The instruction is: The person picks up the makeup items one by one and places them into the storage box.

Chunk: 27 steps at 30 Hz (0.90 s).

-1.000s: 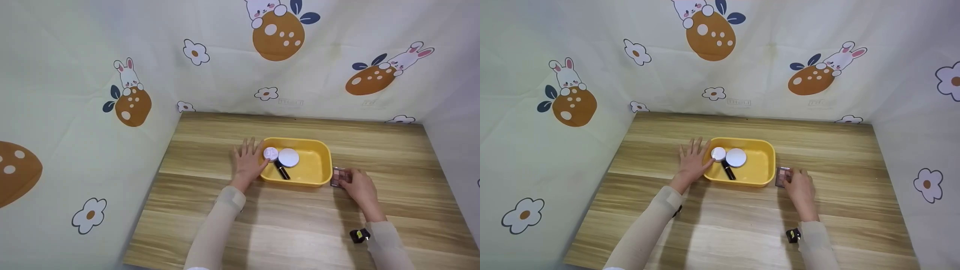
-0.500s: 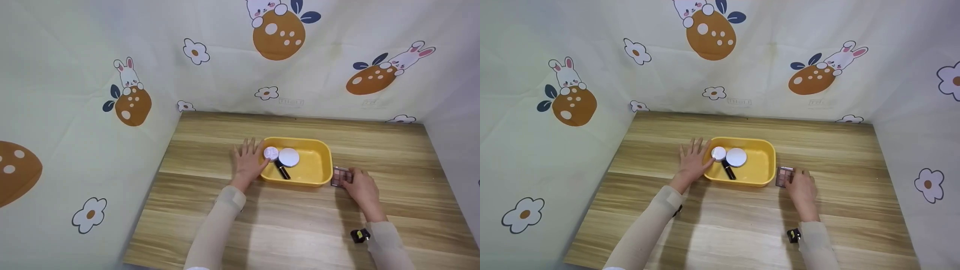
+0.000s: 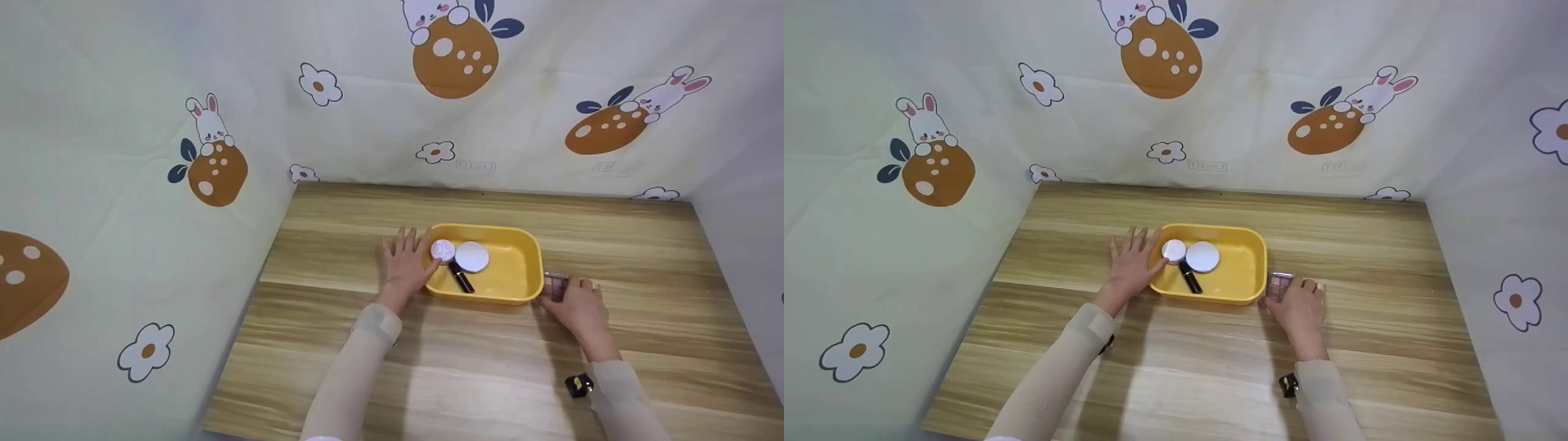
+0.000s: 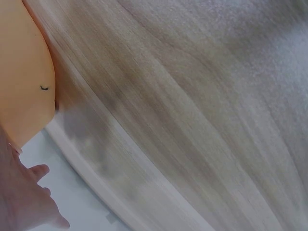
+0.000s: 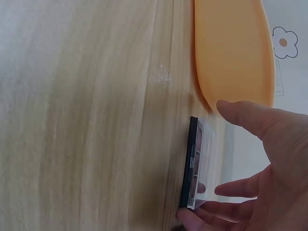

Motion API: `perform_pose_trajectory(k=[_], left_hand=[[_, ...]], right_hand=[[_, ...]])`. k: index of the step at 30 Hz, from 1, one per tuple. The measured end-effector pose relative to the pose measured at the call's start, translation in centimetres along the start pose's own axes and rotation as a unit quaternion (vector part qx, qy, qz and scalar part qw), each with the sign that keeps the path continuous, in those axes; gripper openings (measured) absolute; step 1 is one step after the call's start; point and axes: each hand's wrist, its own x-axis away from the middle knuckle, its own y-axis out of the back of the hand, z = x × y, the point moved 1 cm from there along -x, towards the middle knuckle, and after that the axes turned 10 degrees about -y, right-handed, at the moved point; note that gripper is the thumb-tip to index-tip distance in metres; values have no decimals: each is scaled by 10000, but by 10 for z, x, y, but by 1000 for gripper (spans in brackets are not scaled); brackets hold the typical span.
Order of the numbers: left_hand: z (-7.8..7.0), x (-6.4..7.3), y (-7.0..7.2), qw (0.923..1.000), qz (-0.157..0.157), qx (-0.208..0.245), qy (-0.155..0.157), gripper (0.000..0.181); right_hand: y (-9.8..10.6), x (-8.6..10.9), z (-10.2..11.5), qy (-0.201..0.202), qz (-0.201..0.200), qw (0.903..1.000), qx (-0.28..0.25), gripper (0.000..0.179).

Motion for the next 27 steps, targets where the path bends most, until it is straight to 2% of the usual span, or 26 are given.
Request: perform_pose_trajectory(k=[6, 16, 21, 27], left_hand=[[0, -1, 0, 9998, 138, -145, 46, 71], [0, 0, 1, 9999, 82, -26, 54, 70], [0, 0, 1, 9998, 145, -106, 75, 70], [-1, 0, 1, 9999, 61, 116, 34, 70]], right_hand=[[-5, -1, 3, 88, -80, 9999, 92, 93], [-7, -2, 7, 35, -103, 9999, -7, 87], [-8, -4, 8, -129, -24, 9998, -127, 87], [-9, -4, 6, -65, -135, 9997, -179, 94]])
